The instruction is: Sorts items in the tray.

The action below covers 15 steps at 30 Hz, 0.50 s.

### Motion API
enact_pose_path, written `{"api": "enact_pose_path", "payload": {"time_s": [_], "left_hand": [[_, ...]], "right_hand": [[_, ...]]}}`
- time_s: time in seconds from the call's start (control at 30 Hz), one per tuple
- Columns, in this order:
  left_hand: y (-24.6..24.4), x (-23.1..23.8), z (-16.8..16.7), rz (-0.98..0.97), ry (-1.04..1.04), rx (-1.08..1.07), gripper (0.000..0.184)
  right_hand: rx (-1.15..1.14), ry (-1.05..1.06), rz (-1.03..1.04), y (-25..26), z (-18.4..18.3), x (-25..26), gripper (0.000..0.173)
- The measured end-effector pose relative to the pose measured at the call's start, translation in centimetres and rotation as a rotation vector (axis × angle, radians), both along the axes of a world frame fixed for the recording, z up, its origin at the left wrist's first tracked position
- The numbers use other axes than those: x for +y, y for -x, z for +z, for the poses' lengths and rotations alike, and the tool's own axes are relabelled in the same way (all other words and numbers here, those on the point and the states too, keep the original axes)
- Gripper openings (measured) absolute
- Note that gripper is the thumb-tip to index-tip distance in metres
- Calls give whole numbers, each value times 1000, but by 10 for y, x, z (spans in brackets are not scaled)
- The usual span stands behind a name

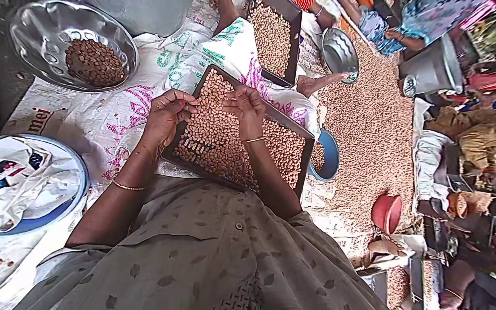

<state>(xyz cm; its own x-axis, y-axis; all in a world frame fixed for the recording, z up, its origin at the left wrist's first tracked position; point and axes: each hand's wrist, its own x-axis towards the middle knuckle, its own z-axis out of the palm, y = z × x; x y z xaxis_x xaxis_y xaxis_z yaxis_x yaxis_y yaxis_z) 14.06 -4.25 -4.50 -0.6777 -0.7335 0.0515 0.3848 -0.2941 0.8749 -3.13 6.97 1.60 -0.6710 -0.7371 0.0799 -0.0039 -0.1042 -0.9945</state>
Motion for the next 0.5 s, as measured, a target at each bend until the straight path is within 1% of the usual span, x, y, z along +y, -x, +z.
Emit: {"api": "enact_pose_path", "payload": {"time_s": [0.07, 0.1, 0.17, 0.2, 0.27, 0.33, 0.4, 0.5], "left_hand": [[1, 1, 0, 6, -8, 3, 31], [0, 2, 0, 11, -17, 4, 30], [-2, 2, 0, 11, -15, 0, 30], [-2, 2, -1, 10, -10, 3, 30], [-1, 1, 0, 8, 9, -5, 30], [-1, 1, 0, 8, 11, -10, 31], [-1, 2, 2, 10, 10, -20, 31], [-1, 2, 2, 11, 12, -27, 30]], "right_hand": [[263, -229, 252, -21, -20, 0, 15], [456, -327, 352, -31, -33, -1, 16], [889, -458, 470, -51, -56, 0, 17], [1063, -512, 500, -61, -60, 4, 15], [1258, -612, 531, -78, -43, 7, 19], [1320, -711, 587, -88, -23, 12, 26], [1307, -806, 667, -92, -15, 10, 30], [1319, -827, 718, -87, -36, 3, 30]]}}
